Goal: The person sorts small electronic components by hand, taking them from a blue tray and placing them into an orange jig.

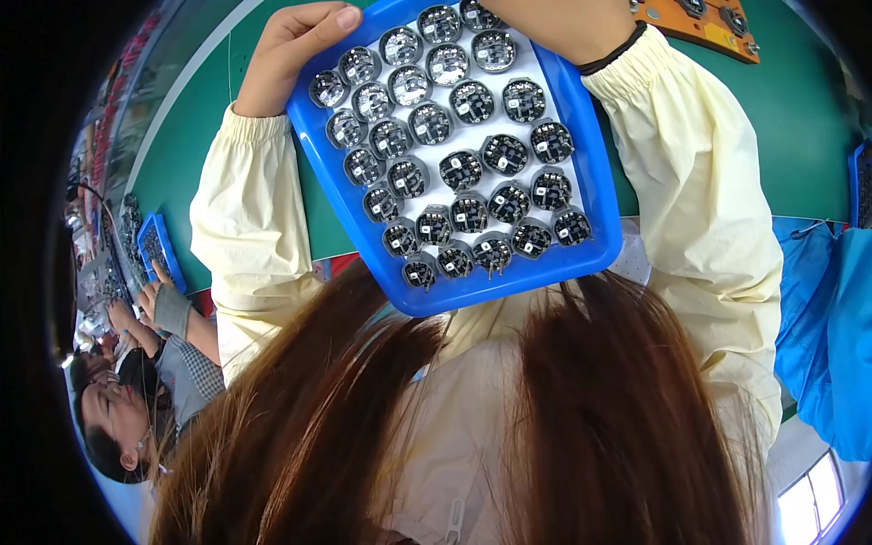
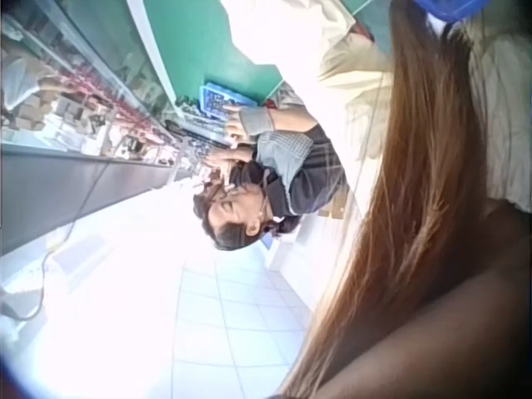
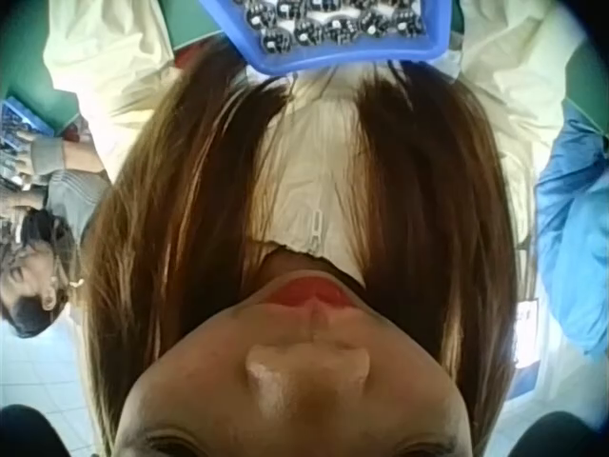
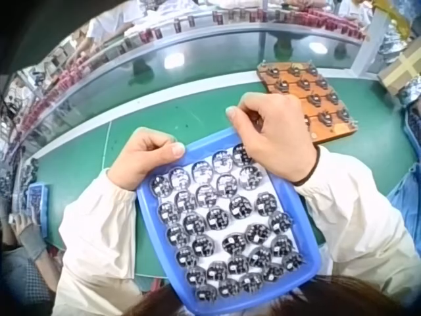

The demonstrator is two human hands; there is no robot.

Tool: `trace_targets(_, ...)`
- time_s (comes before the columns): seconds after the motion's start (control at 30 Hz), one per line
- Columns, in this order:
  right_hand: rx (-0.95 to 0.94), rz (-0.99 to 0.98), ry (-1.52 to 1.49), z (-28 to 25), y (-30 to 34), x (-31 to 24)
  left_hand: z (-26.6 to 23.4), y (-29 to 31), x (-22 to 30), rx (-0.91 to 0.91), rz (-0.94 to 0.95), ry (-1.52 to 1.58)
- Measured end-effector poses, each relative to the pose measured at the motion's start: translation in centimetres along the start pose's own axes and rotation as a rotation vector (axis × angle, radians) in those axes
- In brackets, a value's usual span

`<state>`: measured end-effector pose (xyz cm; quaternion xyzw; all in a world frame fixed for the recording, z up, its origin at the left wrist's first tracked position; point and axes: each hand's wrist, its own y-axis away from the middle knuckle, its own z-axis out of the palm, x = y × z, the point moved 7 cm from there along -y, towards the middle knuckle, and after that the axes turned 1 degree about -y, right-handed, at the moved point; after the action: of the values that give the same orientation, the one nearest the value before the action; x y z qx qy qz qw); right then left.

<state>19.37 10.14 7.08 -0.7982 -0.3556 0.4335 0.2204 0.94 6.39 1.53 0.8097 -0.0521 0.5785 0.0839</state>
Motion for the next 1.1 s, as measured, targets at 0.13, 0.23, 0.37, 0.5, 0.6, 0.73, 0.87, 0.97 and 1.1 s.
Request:
trace_targets(0.13, -0.006, 0.019, -0.003, 0.1, 0.2, 0.5, 0.9, -0.1, 0.7, -0.013, -0.036, 0.046)
trace_targets(0.23, -0.006, 0.010, -0.031, 0.2, 0.1, 0.1, 0.3, 0.5, 0.6, 0.006, -0.058, 0.037)
trace_targets(0.37, -0.015, -0.011, 0.001, 0.2, 0.2, 0.3, 1.7, -0.6, 1.9, -0.314, 0.594, 0.447)
trace_targets(0.5, -0.008, -0.021, -0.024, 0.3, 0.1, 0.0, 0.2, 0.4, 0.9, -0.006, -0.038, 0.009)
trace_targets(0.6, -0.007, -0.019, -0.019, 0.0, 0.0, -0.1, 0.1, -0.6, -0.7, -0.022, -0.032, 0.015)
trace_targets(0.73, -0.004, -0.012, -0.033, 0.5, 0.2, 0.1, 1.3, -0.6, 1.3, -0.341, 0.638, 0.472)
trace_targets(0.87, 0.028, 0.015, -0.112, 1.3, 0.2, 0.3, 0.1, 1.0, 1.3, 0.038, -0.037, -0.005)
trace_targets(0.97, 0.017, 0.008, -0.122, 1.9, -0.4, -1.0, -3.0, 1.9, -2.7, -0.073, -0.090, -0.083)
trace_targets(1.1, 0.107, 0.060, 0.042, -2.9, 0.9, 1.4, 2.4, -2.7, 0.5, -0.158, 0.057, 0.073)
